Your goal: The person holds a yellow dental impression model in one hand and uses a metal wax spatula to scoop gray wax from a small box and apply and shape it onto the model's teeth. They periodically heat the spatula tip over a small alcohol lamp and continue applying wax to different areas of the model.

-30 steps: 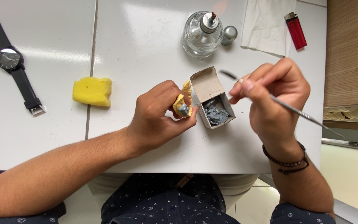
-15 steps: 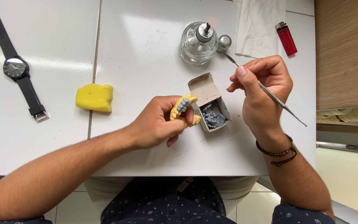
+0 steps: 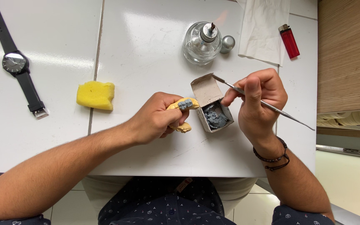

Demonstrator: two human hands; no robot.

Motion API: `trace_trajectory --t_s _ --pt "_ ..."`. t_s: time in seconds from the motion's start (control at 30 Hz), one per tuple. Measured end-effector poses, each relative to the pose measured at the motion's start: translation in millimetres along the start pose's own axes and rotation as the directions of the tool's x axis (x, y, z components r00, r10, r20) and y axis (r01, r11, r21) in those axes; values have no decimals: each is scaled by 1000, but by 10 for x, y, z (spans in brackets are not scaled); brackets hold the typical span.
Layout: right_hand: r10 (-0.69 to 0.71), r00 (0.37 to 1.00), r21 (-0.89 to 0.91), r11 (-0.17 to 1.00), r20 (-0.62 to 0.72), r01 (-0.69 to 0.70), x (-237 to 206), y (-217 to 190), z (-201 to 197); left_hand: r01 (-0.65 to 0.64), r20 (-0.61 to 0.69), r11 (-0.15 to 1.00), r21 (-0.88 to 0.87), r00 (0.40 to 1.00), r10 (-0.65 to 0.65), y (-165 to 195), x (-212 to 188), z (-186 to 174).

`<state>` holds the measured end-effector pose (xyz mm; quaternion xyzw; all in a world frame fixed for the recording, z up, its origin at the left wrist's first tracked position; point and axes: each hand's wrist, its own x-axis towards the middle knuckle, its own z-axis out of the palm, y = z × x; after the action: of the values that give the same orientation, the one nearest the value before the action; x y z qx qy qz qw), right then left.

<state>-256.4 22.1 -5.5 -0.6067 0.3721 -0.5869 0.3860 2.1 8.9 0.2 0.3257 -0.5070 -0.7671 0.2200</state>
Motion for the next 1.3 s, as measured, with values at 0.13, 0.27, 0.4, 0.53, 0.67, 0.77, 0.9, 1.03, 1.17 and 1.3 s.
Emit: trace_trajectory --t_s 0.13,0.27,0.4,0.53,0.67,0.77,0.9,1.03,1.17,1.3 --pt "-9 997 -15 1000 77 10 -45 -36 13 10 55 998 -66 998 -6 11 6 -32" --pt "-29 994 -125 991 107 42 -63 -78 82 20 116 987 -161 993 -2 25 -8 -69" --pt "-81 976 -198 973 201 121 -25 -142 142 48 140 952 -303 990 -5 53 -13 -80" --pt "-53 963 -197 975 263 107 0 -216 206 128 180 908 -398 982 -59 92 5 -79" --pt "-79 941 -210 965 329 155 7 -273 259 176 219 910 -376 971 -98 99 -16 -72" --pt "-115 933 -228 953 340 201 -3 -303 289 158 245 927 -339 967 -75 90 -15 -76" --pt "-156 926 -255 934 343 251 9 -314 301 101 182 972 -212 981 -62 69 -20 -62" --pt "-156 927 -284 923 340 259 24 -301 310 92 115 989 -116 990 -79 78 -4 -52" --pt "-134 933 -355 899 335 257 17 -289 325 103 70 987 -122 993 -95 107 -4 -58" --pt "-137 934 -382 886 329 264 16 -287 336 95 23 993 -66 995 -94 118 -16 -51"
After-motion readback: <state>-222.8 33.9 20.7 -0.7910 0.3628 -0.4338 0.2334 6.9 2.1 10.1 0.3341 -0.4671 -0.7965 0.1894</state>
